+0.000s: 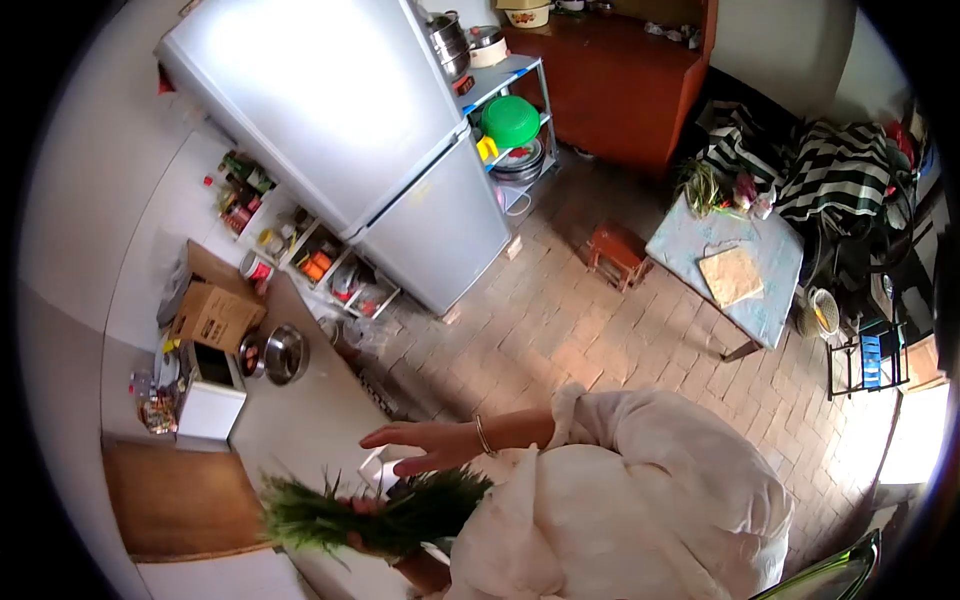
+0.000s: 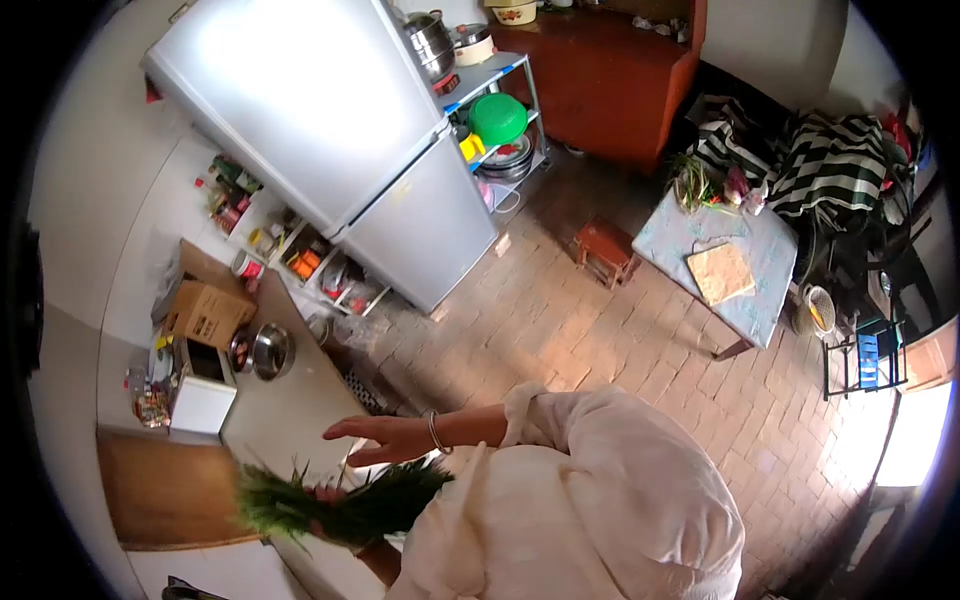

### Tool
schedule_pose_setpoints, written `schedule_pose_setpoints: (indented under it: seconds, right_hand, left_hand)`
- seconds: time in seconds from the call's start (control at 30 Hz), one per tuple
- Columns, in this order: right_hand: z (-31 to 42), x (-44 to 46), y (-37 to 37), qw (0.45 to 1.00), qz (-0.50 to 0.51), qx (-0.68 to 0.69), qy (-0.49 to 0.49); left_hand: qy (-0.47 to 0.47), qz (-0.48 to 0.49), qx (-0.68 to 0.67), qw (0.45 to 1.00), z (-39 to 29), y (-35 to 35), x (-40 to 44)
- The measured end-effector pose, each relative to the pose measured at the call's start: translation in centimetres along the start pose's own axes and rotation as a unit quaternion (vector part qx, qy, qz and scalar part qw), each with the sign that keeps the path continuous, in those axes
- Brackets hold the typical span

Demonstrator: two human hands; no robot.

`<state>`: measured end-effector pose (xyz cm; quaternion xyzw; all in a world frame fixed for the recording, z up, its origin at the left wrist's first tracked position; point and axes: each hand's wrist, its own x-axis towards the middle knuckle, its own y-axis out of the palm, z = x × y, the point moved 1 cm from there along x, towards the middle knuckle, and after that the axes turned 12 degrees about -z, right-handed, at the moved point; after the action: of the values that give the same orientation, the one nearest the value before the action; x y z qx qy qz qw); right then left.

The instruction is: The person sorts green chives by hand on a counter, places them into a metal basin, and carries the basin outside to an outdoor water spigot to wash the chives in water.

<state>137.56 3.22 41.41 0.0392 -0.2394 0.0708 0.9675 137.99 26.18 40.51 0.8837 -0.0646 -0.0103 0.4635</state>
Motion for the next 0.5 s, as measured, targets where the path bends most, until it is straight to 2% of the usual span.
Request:
schedule_pose_setpoints:
  seconds: [0.03, 0.07, 0.1, 0.13, 0.17, 0.2, 0.23, 0.27, 0.33, 0.4, 0.43, 0.5]
  right_hand:
    - [1.5, 0.2, -2.4, 0.998, -0.006, -0.044, -0.051]
    - [2.5, 0.1, -4.3, 0.997, 0.004, -0.064, -0.042]
    - [2.0, 0.1, -5.8, 0.992, -0.012, -0.108, -0.061]
    - [1.6, 0.1, -7.2, 0.985, -0.027, -0.151, -0.078]
    - [1.7, 0.0, -9.0, 0.979, -0.062, -0.184, -0.065]
    - [1.8, -0.1, -10.7, 0.971, -0.095, -0.215, -0.051]
    - [1.9, -0.2, -12.3, 0.961, -0.127, -0.242, -0.035]
    - [1.6, -0.1, -14.1, 0.947, -0.157, -0.278, -0.043]
    - [0.4, 0.5, -18.1, 0.910, -0.218, -0.348, -0.059]
    - [0.3, 0.8, -21.9, 0.872, -0.249, -0.416, -0.061]
    - [0.2, 1.1, -23.8, 0.850, -0.265, -0.450, -0.060]
    - [-0.5, 2.0, -27.8, 0.824, -0.267, -0.499, -0.043]
  left_hand:
    - [-0.043, 0.094, -0.012, 0.995, 3.3, 0.9, 2.3]
    - [-0.105, 0.135, -0.056, 0.984, 6.6, 1.7, 4.1]
    - [-0.146, 0.109, -0.068, 0.981, 9.6, 2.7, 6.0]
    - [-0.126, 0.052, 0.018, 0.991, 13.0, 3.5, 6.8]
    - [-0.154, 0.044, 0.038, 0.986, 15.5, 4.2, 8.4]
    - [-0.145, 0.016, 0.102, 0.984, 17.6, 6.0, 9.4]
    - [-0.184, 0.074, 0.072, 0.977, 20.0, 5.8, 11.4]
    - [-0.159, 0.013, 0.132, 0.978, 21.6, 8.7, 12.1]
    - [-0.235, 0.070, 0.072, 0.967, 25.8, 10.6, 15.0]
    - [-0.280, 0.082, 0.087, 0.953, 29.4, 13.3, 17.3]
    - [-0.248, 0.153, 0.095, 0.952, 31.5, 15.1, 18.4]
    - [-0.291, 0.174, 0.046, 0.940, 35.1, 18.1, 20.3]
